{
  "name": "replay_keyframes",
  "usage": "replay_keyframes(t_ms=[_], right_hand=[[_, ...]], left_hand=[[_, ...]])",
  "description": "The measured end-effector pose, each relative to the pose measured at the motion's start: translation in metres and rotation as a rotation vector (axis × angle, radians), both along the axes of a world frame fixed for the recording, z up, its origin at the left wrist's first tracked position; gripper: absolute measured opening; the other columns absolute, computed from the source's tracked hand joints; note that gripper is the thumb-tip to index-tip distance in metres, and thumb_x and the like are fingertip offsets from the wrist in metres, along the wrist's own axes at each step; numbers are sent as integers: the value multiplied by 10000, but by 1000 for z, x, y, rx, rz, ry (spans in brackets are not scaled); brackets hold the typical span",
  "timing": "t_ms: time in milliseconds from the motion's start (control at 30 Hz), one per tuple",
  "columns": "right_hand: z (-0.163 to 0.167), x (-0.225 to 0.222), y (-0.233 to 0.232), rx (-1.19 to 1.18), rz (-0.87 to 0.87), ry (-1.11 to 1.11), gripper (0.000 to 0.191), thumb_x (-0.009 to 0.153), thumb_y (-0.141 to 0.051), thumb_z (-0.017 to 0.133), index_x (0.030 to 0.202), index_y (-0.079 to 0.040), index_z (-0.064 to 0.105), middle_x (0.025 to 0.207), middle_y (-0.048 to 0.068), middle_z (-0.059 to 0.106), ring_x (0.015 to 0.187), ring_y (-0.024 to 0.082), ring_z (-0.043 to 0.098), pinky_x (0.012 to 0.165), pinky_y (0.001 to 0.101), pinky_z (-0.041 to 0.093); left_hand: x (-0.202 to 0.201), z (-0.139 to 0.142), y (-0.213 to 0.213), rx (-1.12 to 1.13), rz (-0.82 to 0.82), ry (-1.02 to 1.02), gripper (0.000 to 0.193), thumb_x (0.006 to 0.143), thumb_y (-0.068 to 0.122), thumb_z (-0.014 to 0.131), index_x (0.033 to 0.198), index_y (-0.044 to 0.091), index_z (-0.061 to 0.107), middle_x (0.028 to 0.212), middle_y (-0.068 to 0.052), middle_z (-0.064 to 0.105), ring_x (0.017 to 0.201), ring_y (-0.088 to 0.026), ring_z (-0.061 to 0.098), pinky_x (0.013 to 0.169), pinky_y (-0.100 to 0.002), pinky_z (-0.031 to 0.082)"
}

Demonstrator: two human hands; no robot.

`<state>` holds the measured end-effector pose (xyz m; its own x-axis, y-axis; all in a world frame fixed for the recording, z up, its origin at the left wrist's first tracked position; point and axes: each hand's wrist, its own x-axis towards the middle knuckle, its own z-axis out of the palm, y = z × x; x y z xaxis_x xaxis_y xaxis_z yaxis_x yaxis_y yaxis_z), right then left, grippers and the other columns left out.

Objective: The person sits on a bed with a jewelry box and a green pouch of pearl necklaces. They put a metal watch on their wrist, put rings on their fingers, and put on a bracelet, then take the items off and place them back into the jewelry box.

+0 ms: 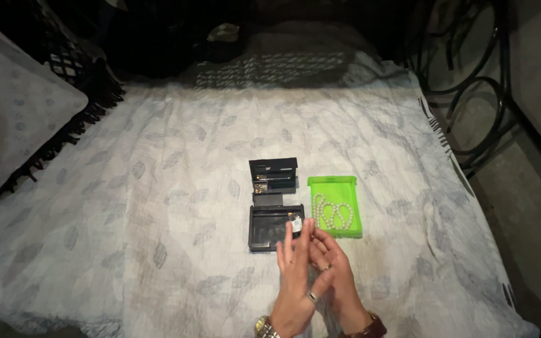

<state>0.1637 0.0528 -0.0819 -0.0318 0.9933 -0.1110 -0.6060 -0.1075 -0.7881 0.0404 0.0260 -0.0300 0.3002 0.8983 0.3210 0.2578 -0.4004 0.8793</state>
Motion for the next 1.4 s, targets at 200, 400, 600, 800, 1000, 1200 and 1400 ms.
replay_keyframes(t_ms=[200,400,600,800,1000,1200,1400], right_hand=[[18,8,-8,26,61,-217,450,927,-113,565,1372,-64,513,1163,91,699,1108,198,685,1016,343,528],[21,7,-12,-70,102,-157,417,958,-176,557,1349,-32,572,1087,109,720,1031,192,702,953,332,542],[14,6,-12,-37,122,-172,466,931,-154,633,1368,-21,545,1100,100,706,1041,189,690,948,350,540],[18,9,-15,-8,220,14,534,869,-29,647,1380,-19,492,1202,106,700,1105,198,677,975,359,530],[15,15,-16,0,227,-117,548,848,16,639,1381,-22,519,1204,106,682,1085,214,680,942,379,553],[13,17,-18,-18,238,-24,470,872,0,590,1340,3,547,1205,110,693,1085,219,691,946,393,565],[18,20,-18,-5,245,-191,481,857,46,614,1335,10,571,1211,118,691,1074,212,697,931,379,573]], left_hand=[[2,0,-3,13,-50,32,935,953,623,497,1665,94,203,1741,-105,276,1645,-416,-1,1233,-606,-120],[0,4,-4,20,-53,49,889,948,599,524,1650,111,282,1742,-104,284,1640,-417,19,1240,-610,-101],[-3,7,-4,89,-47,97,909,945,571,566,1658,96,262,1743,-126,293,1640,-433,-1,1230,-621,-118],[-4,11,-3,40,-70,-60,949,941,556,587,1661,71,204,1706,-129,358,1619,-410,23,1233,-609,-132],[-4,14,-7,32,-90,-42,906,921,532,607,1651,107,277,1697,-112,395,1641,-412,71,1228,-612,-131],[-5,15,-8,35,-117,-16,829,931,510,601,1633,147,350,1693,-98,418,1637,-416,92,1222,-629,-138],[-5,12,-8,1,-139,-37,795,932,499,604,1614,149,390,1668,-79,432,1632,-404,121,1228,-622,-118]])
